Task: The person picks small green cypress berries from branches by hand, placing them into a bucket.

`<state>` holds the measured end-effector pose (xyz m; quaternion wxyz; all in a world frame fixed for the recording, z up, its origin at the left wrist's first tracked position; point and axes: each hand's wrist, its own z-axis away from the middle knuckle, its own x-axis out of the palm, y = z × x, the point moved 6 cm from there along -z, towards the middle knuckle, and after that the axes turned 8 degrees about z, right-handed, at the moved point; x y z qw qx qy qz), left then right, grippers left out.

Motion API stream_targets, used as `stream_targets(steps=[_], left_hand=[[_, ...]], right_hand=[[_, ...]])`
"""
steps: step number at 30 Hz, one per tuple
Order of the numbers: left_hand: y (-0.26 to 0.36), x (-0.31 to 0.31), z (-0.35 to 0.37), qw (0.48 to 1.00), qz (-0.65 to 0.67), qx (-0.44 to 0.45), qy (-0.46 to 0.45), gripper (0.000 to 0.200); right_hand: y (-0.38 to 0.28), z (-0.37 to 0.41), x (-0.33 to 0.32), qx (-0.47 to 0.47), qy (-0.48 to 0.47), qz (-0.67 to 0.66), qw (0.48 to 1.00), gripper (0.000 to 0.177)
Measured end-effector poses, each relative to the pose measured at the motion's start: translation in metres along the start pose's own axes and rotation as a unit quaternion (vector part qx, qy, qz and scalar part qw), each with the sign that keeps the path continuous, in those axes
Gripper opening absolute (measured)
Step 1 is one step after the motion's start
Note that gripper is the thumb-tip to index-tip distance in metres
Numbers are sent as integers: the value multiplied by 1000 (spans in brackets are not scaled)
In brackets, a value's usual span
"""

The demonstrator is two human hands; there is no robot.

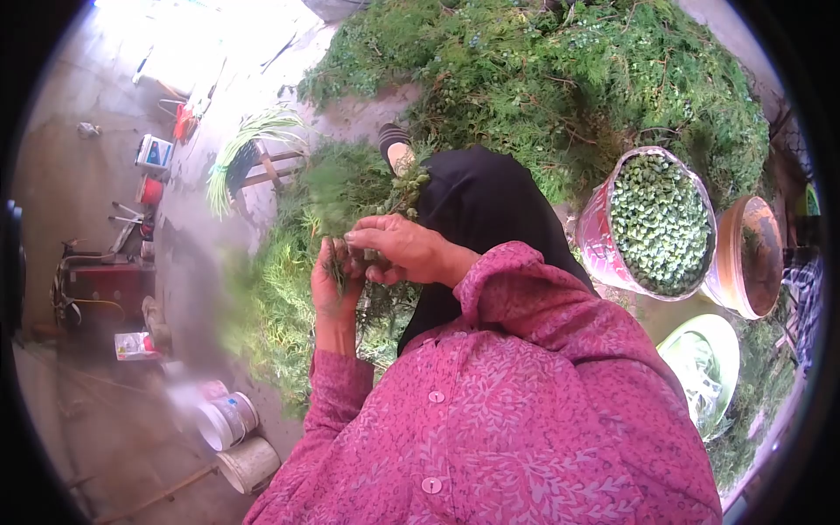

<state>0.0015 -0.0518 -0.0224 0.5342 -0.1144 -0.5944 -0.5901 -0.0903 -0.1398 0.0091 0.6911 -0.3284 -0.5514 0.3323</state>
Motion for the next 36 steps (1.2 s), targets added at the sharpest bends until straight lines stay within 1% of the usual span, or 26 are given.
stream_targets(steps=[1,2,3,4,5,6,7,8,9,10,11,13,14,16,17,19,20,22,24,26,29,31,33,34,35,36], left_hand=[[1,-9,-1,998,-51,-7,41,24],[0,-8,-2,998,-51,-7,40,24],[4,-5,-1,993,-62,37,89,17],[10,-3,2,984,-73,81,137,14],[12,3,5,984,-73,82,138,14],[15,12,8,982,-113,91,118,11],[18,17,10,978,-154,100,99,10],[18,15,10,978,-154,101,99,10],[19,15,10,976,-171,112,75,9],[19,17,10,973,-188,124,50,8],[20,17,10,973,-187,124,49,8],[20,23,12,950,-288,119,21,7],[21,23,12,950,-288,119,21,7],[21,27,11,923,-363,123,16,8],[21,30,11,923,-363,124,16,8],[27,28,12,939,-302,146,70,7],[29,29,13,939,-302,146,71,7],[33,23,15,961,-220,136,97,6],[33,21,16,964,-219,122,92,4],[32,22,19,958,-217,134,128,4],[28,10,18,963,-185,137,138,5],[26,21,22,969,-177,128,119,6],[25,23,24,973,-169,120,101,7],[22,24,23,985,-123,101,60,7],[19,25,22,994,-76,82,18,7],[19,23,23,994,-75,81,18,7]], right_hand=[[-4,3,4,13,-10,-50,999,16],[-6,6,6,26,-20,-99,995,13],[-5,5,4,26,-19,-99,995,13],[-5,4,-2,1,-10,-143,990,11],[-5,2,-7,-24,-1,-186,982,10],[-2,-1,-10,-23,-2,-186,982,10],[0,-3,-19,-37,51,-201,978,9],[1,-4,-26,-52,104,-215,970,8],[2,-4,-27,-48,117,-214,969,8],[2,-3,-27,-49,117,-213,969,8],[2,-3,-26,-46,117,-196,973,8],[3,-3,-25,-43,115,-178,976,8],[4,-4,-25,-47,113,-170,978,9],[2,-4,-26,-51,109,-161,980,9],[1,-4,-26,-52,112,-176,977,9],[-1,-2,-26,-52,112,-190,974,9],[-1,-2,-27,-56,126,-191,972,10],[-1,-1,-29,-60,140,-192,970,10],[3,-3,-29,-48,136,-163,976,12],[4,-3,-28,-49,133,-148,979,13],[7,-5,-28,-56,126,-117,983,16],[7,-6,-28,-61,123,-100,985,18],[7,-6,-26,-47,121,-58,990,25],[6,-6,-25,-46,120,-58,990,25],[4,-5,-24,-43,127,-27,991,26],[3,-4,-24,-40,134,4,990,27]])
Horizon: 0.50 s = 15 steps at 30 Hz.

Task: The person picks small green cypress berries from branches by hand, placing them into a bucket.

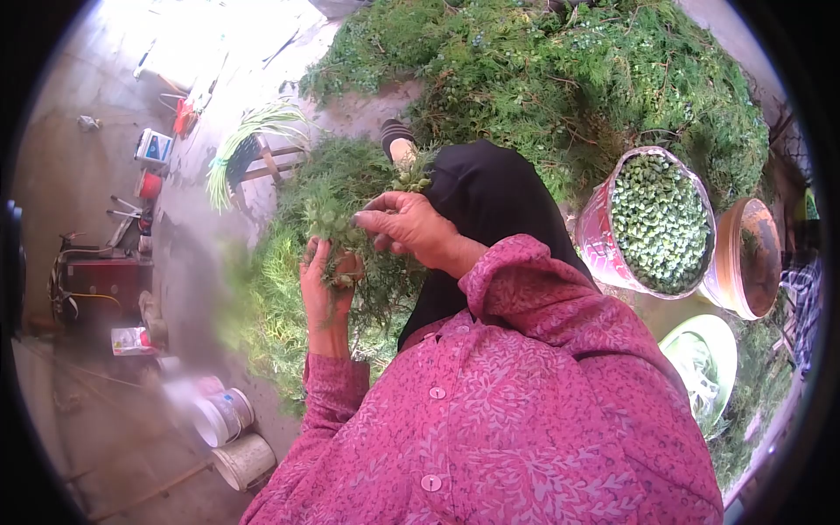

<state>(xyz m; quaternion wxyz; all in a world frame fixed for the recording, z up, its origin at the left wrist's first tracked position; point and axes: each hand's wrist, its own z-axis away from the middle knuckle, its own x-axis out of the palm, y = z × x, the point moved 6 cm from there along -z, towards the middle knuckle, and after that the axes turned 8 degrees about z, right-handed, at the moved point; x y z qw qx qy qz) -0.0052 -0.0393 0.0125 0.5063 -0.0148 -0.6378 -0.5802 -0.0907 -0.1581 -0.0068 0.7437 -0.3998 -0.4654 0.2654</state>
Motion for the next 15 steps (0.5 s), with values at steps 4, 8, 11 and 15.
stream_targets(steps=[4,8,11,15], left_hand=[[-4,0,1,999,-35,-8,34,7],[-9,0,0,992,-91,-18,84,6],[-13,-5,-4,993,-91,-16,75,6],[-15,-1,-3,991,-96,-19,88,7]], right_hand=[[-4,2,3,-4,-10,17,1000,31],[-4,0,5,-57,-11,61,996,32],[-7,2,8,-95,2,98,991,29],[-5,4,10,-96,12,104,990,26]])
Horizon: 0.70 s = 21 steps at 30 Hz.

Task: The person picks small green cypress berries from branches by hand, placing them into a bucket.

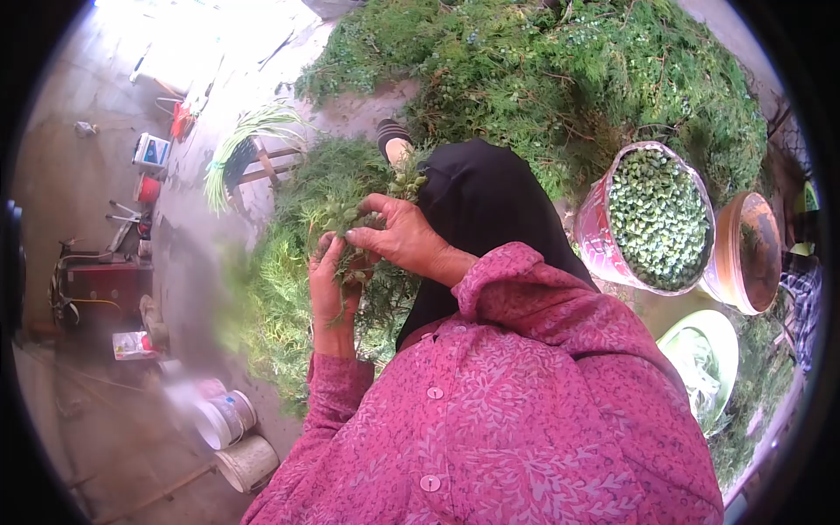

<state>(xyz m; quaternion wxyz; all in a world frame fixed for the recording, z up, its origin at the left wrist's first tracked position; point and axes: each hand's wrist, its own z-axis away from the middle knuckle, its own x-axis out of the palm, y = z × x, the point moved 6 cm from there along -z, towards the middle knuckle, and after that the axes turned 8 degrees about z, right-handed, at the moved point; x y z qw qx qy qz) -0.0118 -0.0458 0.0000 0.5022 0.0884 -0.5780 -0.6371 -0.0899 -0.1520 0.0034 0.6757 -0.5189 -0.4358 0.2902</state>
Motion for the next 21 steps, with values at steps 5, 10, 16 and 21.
stream_targets(steps=[5,10,16,21], left_hand=[[-4,-1,-4,998,59,-3,11,7],[-2,-1,-2,993,99,5,66,2],[12,-21,-7,970,233,12,-62,19],[0,-14,-5,950,277,-28,-138,22]], right_hand=[[3,2,1,5,4,-36,999,23],[9,4,2,61,3,-102,993,17],[-1,8,-2,126,-67,-239,961,12],[14,11,13,168,-116,-161,966,14]])
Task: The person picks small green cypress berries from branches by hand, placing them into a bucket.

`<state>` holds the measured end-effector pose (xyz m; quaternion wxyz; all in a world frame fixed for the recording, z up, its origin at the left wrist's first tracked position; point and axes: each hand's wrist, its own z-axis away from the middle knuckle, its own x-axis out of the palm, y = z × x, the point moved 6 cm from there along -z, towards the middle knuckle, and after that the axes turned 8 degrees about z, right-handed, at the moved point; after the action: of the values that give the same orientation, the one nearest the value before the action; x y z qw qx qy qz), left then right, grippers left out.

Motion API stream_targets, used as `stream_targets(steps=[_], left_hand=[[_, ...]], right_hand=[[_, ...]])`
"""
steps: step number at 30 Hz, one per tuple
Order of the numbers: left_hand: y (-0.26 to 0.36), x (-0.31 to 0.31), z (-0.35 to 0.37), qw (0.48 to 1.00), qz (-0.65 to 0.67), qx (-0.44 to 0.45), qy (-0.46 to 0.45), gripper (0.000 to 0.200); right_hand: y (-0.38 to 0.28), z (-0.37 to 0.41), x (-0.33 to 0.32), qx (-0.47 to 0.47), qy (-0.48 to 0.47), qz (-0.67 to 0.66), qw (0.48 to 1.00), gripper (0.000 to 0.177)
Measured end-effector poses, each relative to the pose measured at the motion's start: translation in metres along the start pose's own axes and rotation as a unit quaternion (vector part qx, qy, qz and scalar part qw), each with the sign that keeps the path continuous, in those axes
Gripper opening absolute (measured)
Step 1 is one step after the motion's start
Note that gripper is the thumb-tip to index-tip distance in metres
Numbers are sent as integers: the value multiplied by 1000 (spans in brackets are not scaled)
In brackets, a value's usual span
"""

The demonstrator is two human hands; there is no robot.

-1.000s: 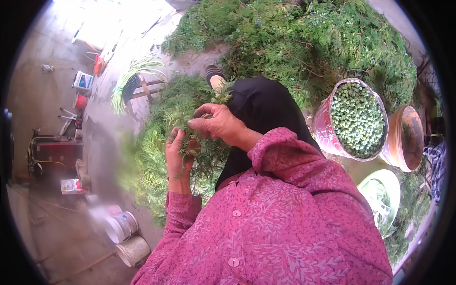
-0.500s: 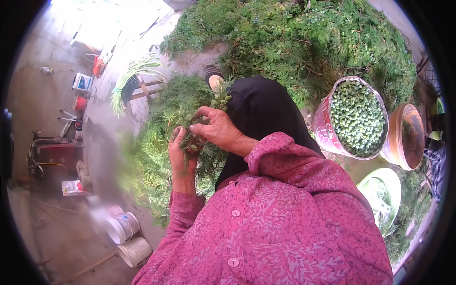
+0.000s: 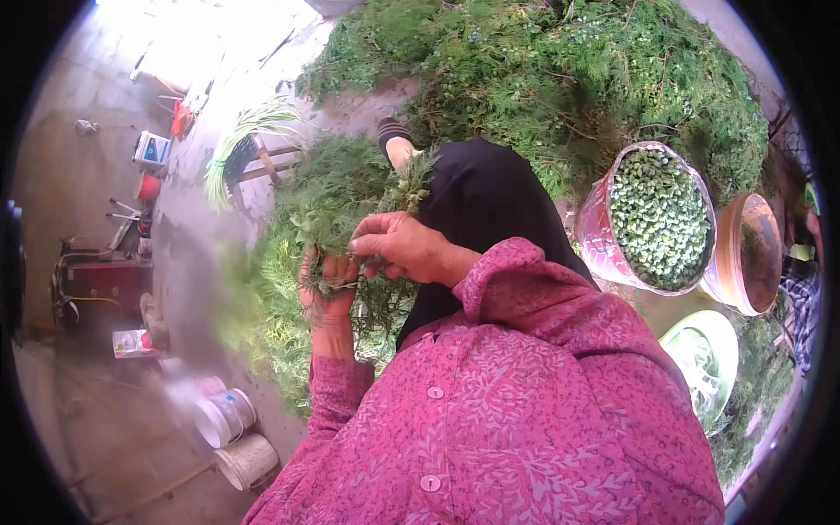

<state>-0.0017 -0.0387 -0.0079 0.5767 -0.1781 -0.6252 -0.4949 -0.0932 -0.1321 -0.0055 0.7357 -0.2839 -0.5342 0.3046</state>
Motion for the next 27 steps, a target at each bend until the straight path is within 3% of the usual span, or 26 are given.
stream_targets(steps=[1,2,4,5,7,9,13,16,21,25,27], left_hand=[[-3,-7,0,997,-25,13,77,18],[-4,-6,1,997,-24,13,77,18],[-10,8,1,999,-48,-18,-16,12],[-11,10,1,999,-48,-17,-17,12],[-10,4,1,995,-64,-2,82,10],[-12,6,4,988,-102,1,116,13],[-17,17,11,968,-145,27,201,16],[-16,10,9,980,-140,-8,139,15],[-15,5,9,975,-154,-4,161,16],[-16,2,6,973,-159,-13,169,18],[-18,9,7,967,-158,-1,201,19]], right_hand=[[2,-2,-2,-13,12,23,1000,15],[3,-4,-3,-26,23,47,998,17],[-4,0,-1,-37,47,51,997,22],[-12,4,6,-72,24,36,996,24],[-17,4,11,-107,1,20,994,27],[-13,-4,10,-160,-5,3,987,34],[-10,-11,4,-143,-8,7,990,39],[-15,-8,4,-162,1,85,983,39],[-7,-18,0,-171,38,169,970,37],[-16,-7,9,-198,3,138,970,36],[-14,-6,9,-167,2,91,982,34]])
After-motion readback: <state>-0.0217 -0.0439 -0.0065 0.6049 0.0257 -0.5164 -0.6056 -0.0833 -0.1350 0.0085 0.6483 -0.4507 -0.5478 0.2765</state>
